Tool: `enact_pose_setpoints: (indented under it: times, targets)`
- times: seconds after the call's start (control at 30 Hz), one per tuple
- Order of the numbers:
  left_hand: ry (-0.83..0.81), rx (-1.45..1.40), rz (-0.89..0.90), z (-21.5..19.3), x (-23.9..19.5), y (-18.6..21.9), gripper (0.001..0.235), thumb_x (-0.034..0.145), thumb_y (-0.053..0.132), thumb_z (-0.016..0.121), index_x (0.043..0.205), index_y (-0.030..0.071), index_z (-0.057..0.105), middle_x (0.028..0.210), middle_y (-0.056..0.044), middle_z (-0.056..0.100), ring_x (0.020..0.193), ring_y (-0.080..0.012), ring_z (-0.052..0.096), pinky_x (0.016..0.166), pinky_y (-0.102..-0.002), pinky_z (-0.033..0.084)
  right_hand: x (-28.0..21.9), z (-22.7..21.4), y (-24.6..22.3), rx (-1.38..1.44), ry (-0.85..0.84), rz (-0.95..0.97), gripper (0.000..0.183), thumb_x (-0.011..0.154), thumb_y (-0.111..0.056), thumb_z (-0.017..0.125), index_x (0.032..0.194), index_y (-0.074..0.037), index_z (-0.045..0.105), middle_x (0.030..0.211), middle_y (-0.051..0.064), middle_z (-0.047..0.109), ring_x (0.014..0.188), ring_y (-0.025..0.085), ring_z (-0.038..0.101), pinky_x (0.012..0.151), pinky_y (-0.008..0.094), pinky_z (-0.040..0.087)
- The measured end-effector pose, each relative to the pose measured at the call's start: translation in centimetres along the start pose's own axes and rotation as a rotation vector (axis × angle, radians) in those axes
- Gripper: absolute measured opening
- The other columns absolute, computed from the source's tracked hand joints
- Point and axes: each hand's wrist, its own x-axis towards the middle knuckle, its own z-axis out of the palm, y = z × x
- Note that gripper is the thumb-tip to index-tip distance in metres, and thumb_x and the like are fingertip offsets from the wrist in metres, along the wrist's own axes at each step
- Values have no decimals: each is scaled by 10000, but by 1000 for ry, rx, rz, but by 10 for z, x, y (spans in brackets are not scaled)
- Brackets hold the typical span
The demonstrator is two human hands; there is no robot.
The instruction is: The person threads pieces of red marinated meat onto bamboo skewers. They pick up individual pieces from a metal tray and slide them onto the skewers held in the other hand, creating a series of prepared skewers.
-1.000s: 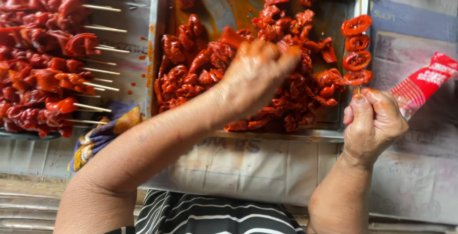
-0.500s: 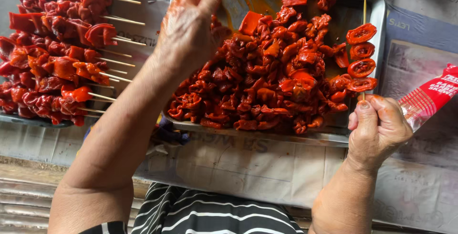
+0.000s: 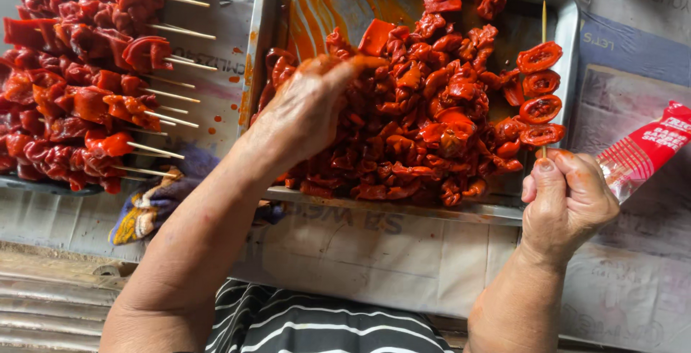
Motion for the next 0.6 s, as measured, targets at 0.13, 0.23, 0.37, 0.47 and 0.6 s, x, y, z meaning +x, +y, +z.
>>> enact_pose_setpoints:
  times: [0.13, 0.23, 0.37, 0.47, 0.6]
  targets:
    - [157, 283, 173, -17, -17, 11, 486, 749, 115, 703, 1230, 74, 643, 1218, -256, 662, 1156, -454, 603, 915, -525, 506, -1, 1, -1, 53, -3, 12, 62, 1080, 148, 622, 1046, 105, 652, 911, 119, 612, 629, 120, 555, 529, 244, 472]
    - [115, 360, 72, -28, -14, 14, 641, 683, 274, 831, 1237, 25, 627, 1172, -292, 632, 1107, -485, 581, 876, -558, 495, -1, 1, 1, 23, 9, 2, 53, 1090, 139, 632, 1054, 113, 660, 916, 120, 602, 642, 126, 552, 526, 246, 472]
    - [-145, 311, -164, -24, -12, 15, 660, 773, 356, 859, 1291, 39, 601, 1127, -291, 617, 1081, -500, 568, 865, -559, 501, -2, 2, -1, 43, -22, 7, 52, 1099, 126, 631, 1055, 118, 656, 903, 129, 616, 621, 128, 540, 530, 245, 464]
    - [-201, 58, -242, -5, -16, 27, 512, 835, 168, 720, 1304, 20, 578, 1208, -322, 576, 1068, -491, 597, 887, -537, 518, -2, 5, -3, 10, -29, -14, 63, 1104, 130, 631, 1046, 125, 654, 881, 133, 612, 611, 134, 538, 526, 244, 456]
    - [-32, 76, -32, 23, -25, 38, 412, 917, 21, 526, 1322, -56, 536, 1249, -318, 591, 1164, -473, 607, 980, -499, 530, -4, 5, -3, 25, -59, -10, 64, 1089, 134, 622, 1029, 127, 645, 882, 135, 617, 602, 137, 543, 522, 243, 451]
